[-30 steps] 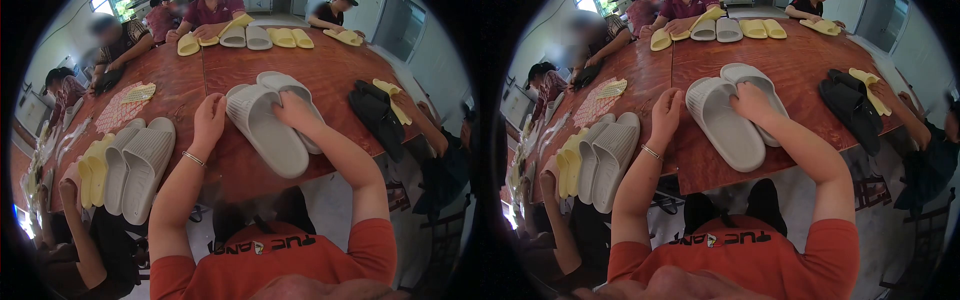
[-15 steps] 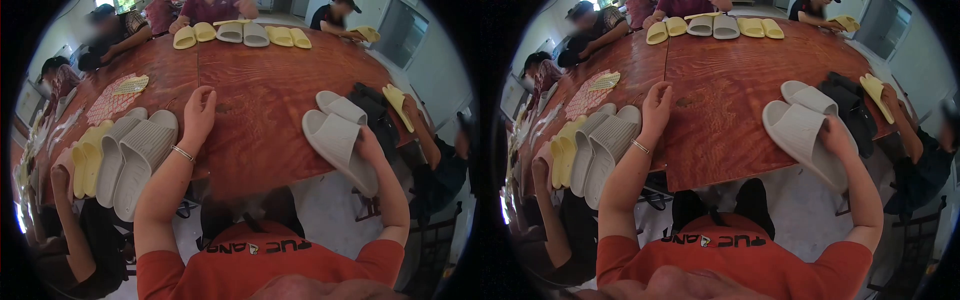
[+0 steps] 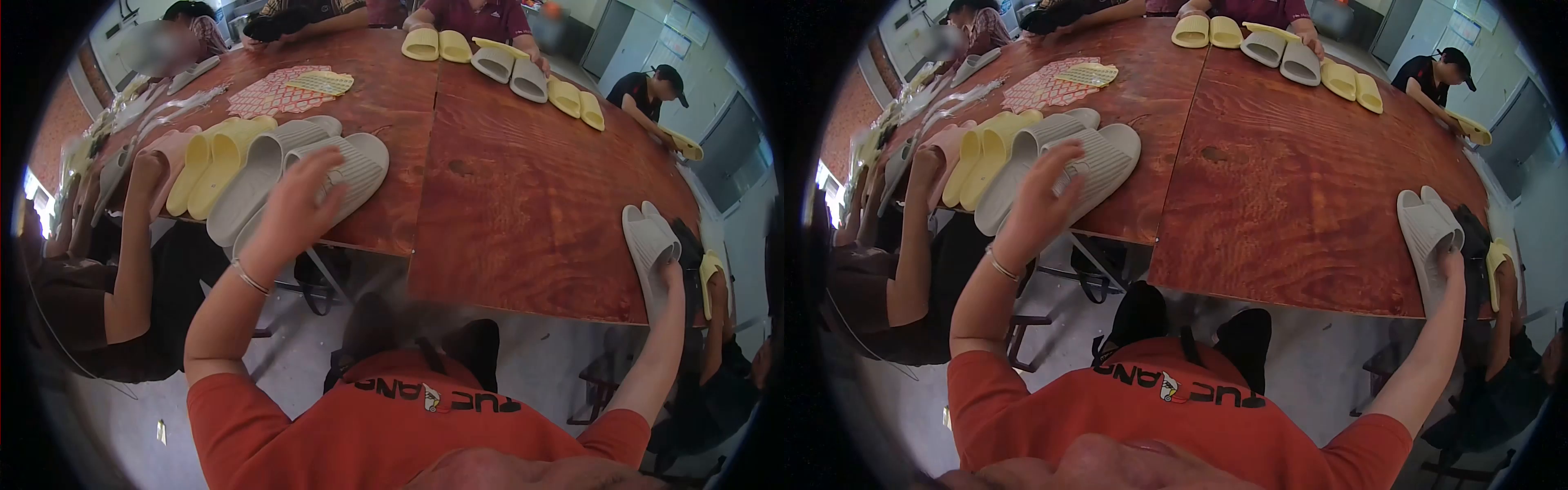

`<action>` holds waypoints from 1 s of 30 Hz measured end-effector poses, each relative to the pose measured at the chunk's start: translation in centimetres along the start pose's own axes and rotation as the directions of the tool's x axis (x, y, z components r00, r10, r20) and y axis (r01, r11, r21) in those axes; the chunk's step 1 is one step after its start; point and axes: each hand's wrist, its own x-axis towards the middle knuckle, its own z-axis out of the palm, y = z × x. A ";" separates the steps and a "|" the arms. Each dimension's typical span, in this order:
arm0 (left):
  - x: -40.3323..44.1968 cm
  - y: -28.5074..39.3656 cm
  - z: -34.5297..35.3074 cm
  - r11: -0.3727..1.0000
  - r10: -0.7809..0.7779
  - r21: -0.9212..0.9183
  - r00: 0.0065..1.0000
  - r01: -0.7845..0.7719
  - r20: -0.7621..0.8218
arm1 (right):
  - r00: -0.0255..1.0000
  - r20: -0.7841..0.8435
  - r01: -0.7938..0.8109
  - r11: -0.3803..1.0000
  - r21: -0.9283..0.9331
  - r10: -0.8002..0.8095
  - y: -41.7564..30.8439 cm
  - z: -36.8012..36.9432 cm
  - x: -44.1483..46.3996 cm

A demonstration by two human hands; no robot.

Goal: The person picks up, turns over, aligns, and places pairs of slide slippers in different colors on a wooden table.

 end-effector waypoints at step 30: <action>16.7 9.0 9.5 0.988 -0.153 0.077 0.861 0.132 0.485 | 0.976 -0.161 0.218 0.609 0.762 -0.148 -31.4 1.4 -6.5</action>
